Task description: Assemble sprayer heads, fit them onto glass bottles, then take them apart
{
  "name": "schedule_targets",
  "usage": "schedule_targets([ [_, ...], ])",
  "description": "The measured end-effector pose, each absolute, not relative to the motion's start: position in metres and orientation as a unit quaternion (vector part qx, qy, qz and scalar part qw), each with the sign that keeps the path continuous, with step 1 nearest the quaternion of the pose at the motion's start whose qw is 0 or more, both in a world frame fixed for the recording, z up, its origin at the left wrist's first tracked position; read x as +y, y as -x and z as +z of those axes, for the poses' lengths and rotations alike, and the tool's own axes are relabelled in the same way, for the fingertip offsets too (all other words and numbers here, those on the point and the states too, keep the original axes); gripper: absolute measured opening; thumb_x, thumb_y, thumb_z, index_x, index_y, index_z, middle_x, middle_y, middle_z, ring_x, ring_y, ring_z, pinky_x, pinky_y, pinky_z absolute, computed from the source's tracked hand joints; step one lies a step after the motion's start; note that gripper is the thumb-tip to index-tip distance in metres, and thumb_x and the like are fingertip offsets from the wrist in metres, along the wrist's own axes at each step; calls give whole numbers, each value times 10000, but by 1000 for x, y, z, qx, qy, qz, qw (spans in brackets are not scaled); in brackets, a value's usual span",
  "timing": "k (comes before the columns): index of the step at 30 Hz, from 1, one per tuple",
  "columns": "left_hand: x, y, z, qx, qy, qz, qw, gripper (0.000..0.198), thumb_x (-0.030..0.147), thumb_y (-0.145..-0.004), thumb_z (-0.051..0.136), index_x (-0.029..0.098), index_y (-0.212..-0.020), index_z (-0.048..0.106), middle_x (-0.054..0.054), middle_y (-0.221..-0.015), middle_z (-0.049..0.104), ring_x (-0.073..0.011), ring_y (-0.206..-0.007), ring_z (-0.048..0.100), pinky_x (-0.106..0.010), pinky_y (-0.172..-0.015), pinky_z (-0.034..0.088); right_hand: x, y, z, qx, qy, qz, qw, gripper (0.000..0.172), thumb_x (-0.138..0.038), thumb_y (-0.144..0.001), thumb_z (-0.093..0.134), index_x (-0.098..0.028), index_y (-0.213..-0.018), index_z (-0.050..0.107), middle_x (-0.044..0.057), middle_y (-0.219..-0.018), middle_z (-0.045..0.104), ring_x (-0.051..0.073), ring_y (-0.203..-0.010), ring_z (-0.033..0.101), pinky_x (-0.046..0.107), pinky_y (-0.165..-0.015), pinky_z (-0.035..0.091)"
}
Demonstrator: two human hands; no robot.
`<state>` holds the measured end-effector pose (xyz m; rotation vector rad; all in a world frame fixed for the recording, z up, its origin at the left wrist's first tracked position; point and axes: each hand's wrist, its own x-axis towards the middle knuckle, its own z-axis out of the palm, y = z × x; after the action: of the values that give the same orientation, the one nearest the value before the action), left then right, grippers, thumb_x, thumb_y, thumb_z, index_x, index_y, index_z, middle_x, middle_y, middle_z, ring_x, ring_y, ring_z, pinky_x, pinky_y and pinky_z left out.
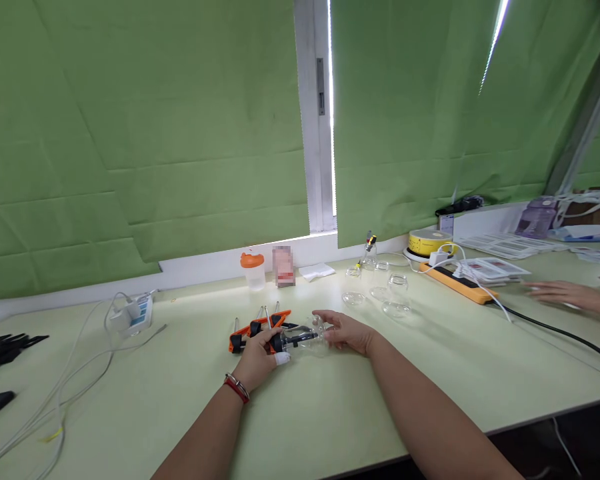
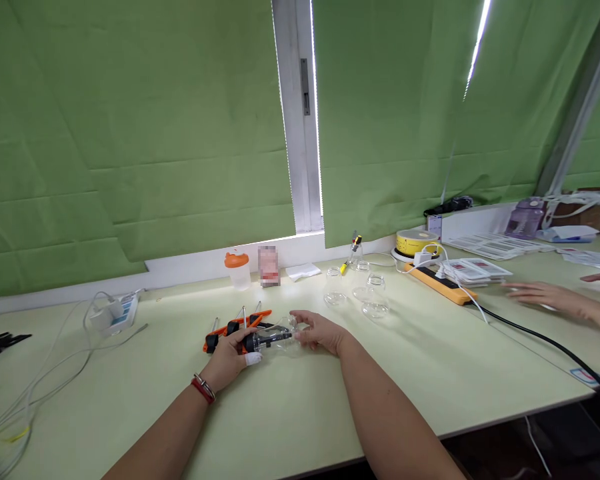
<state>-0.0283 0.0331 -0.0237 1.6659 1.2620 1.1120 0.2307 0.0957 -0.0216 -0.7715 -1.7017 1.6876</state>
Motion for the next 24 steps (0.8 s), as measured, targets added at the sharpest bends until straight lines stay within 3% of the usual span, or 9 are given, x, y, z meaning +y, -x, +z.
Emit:
schedule_targets([
  [2, 33, 28, -24, 484, -650, 440, 387, 589, 267, -551, 782, 169, -1106, 611, -82, -1053, 637, -242, -954, 603, -347, -850, 489, 96, -231, -22, -639, 289, 637, 320, 795, -265, -527, 803, -287, -1243, 459, 66, -1231, 440, 69, -655, 498, 170, -448, 370],
  [5, 33, 28, -23, 484, -652, 444, 378, 581, 256, -541, 783, 166, -1092, 623, -87, -1052, 633, -244, -951, 601, -351, -854, 486, 97, -231, -23, -644, 282, 632, 327, 747, -213, -506, 801, -285, -1186, 502, 47, -1239, 436, 54, -639, 468, 163, -452, 363],
  [8, 31, 27, -20, 492, -656, 437, 369, 576, 258, -536, 785, 174, -1084, 631, -85, -1040, 635, -244, -938, 598, -353, -852, 481, 98, -231, -24, -644, 301, 627, 319, 660, -249, -535, 788, -237, -1145, 535, 29, -995, 560, 57, -582, 445, 156, -416, 307],
  [11, 29, 25, -16, 488, -661, 435, 368, 562, 260, -532, 784, 186, -1071, 642, -76, -1033, 639, -240, -921, 598, -352, -843, 480, 100, -230, -25, -642, 326, 622, 308, 554, -323, -601, 753, -178, -1103, 569, -8, -699, 554, 64, -529, 432, 162, -411, 275],
  [14, 28, 24, -14, 480, -669, 429, 372, 553, 257, -545, 775, 187, -1077, 639, -74, -1022, 636, -232, -895, 602, -346, -818, 488, 101, -228, -26, -646, 338, 611, 310, 414, -411, -676, 684, -142, -985, 625, -6, -623, 544, 69, -497, 427, 177, -401, 261],
  [18, 28, 24, -14, 484, -676, 421, 362, 551, 252, -560, 764, 176, -1089, 630, -76, -1015, 627, -223, -883, 601, -335, -809, 488, 101, -226, -26, -661, 342, 597, 299, 382, -477, -740, 606, -128, -889, 651, -6, -572, 539, 54, -428, 369, 191, -390, 247],
  [21, 29, 25, -16, 486, -673, 423, 363, 559, 263, -553, 769, 180, -1089, 631, -74, -1024, 625, -225, -901, 598, -331, -822, 485, 100, -227, -25, -654, 335, 606, 303, 407, -484, -743, 602, -144, -964, 634, 22, -689, 589, 54, -449, 406, 190, -385, 247],
  [24, 29, 25, -16, 487, -670, 424, 367, 569, 272, -549, 773, 188, -1094, 632, -73, -1033, 628, -231, -918, 597, -339, -837, 480, 98, -230, -23, -634, 310, 629, 325, 587, -413, -656, 705, -236, -1179, 509, 68, -1072, 562, 77, -592, 517, 171, -391, 281],
])
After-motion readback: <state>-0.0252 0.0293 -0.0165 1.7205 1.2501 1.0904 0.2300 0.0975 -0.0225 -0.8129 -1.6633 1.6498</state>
